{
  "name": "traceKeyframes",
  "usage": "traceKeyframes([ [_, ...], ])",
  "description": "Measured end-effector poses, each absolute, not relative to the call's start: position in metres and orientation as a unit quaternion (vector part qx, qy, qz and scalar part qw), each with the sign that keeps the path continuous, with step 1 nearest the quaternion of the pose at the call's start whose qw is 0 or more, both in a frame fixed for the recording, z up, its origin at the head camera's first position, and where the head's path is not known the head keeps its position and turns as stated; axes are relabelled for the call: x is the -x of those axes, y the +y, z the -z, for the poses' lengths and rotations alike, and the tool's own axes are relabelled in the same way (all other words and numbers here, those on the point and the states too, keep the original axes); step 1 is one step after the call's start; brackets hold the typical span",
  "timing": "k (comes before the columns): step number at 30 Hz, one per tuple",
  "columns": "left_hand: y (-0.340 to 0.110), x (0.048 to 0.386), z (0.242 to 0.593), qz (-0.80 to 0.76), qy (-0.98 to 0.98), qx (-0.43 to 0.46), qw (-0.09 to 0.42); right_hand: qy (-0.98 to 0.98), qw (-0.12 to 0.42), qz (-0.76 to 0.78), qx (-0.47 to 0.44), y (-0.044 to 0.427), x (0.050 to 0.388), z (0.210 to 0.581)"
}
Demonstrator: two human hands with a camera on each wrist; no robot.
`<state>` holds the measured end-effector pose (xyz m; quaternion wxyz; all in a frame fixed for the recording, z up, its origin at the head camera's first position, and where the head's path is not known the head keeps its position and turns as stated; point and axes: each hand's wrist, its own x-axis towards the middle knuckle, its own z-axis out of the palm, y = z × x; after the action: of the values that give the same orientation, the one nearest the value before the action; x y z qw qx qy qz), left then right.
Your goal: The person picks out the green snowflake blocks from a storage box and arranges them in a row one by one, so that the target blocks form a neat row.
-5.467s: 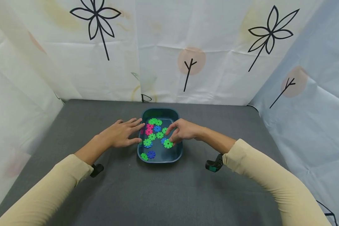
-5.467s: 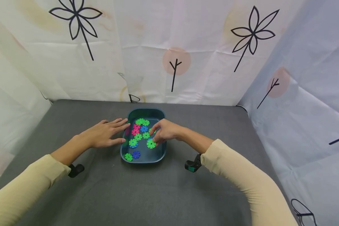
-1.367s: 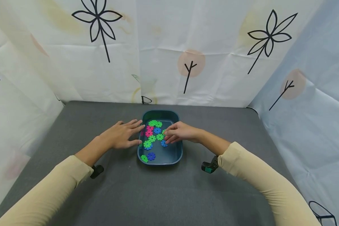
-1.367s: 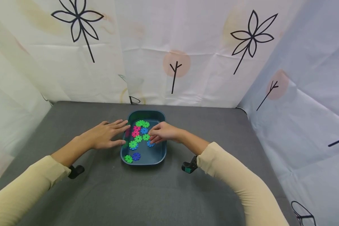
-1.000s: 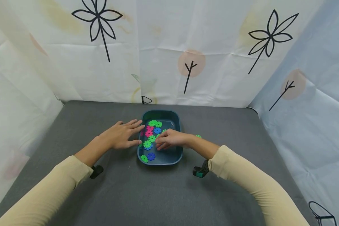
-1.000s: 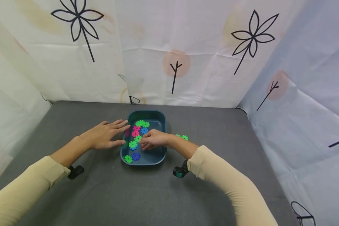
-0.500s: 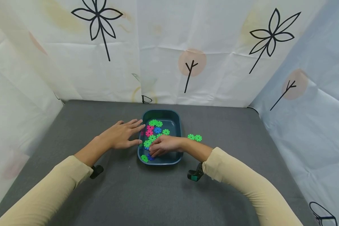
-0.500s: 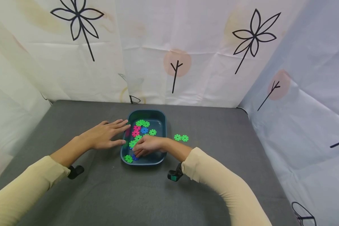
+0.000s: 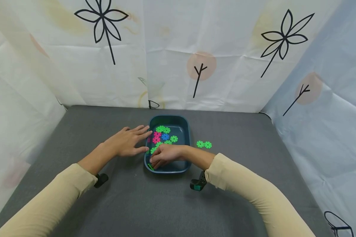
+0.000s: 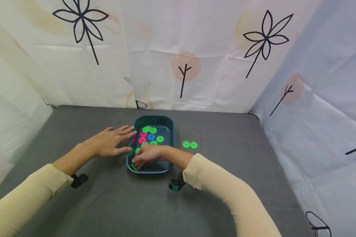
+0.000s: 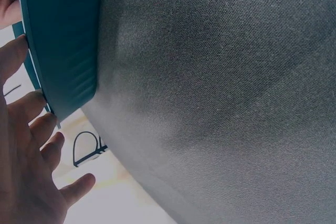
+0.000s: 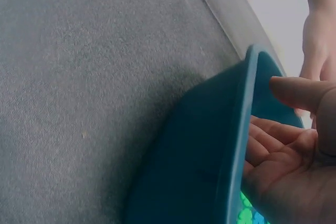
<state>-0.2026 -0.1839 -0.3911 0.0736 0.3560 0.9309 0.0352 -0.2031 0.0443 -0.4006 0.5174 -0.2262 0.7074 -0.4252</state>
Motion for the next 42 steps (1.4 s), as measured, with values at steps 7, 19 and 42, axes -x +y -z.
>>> traceKeyframes([
  [7,-0.185,0.204,0.393,-0.035,0.931,-0.356,0.074,0.719,0.503,0.42,0.23,0.04,0.2,0.403],
  [19,-0.184,0.203,0.392,-0.037,0.929,-0.361,0.071,0.74,0.48,0.412,0.229,0.037,0.196,0.393],
  [42,-0.183,0.204,0.394,-0.025,0.934,-0.349,0.076,0.739,0.442,0.458,0.222,0.057,0.195,0.367],
])
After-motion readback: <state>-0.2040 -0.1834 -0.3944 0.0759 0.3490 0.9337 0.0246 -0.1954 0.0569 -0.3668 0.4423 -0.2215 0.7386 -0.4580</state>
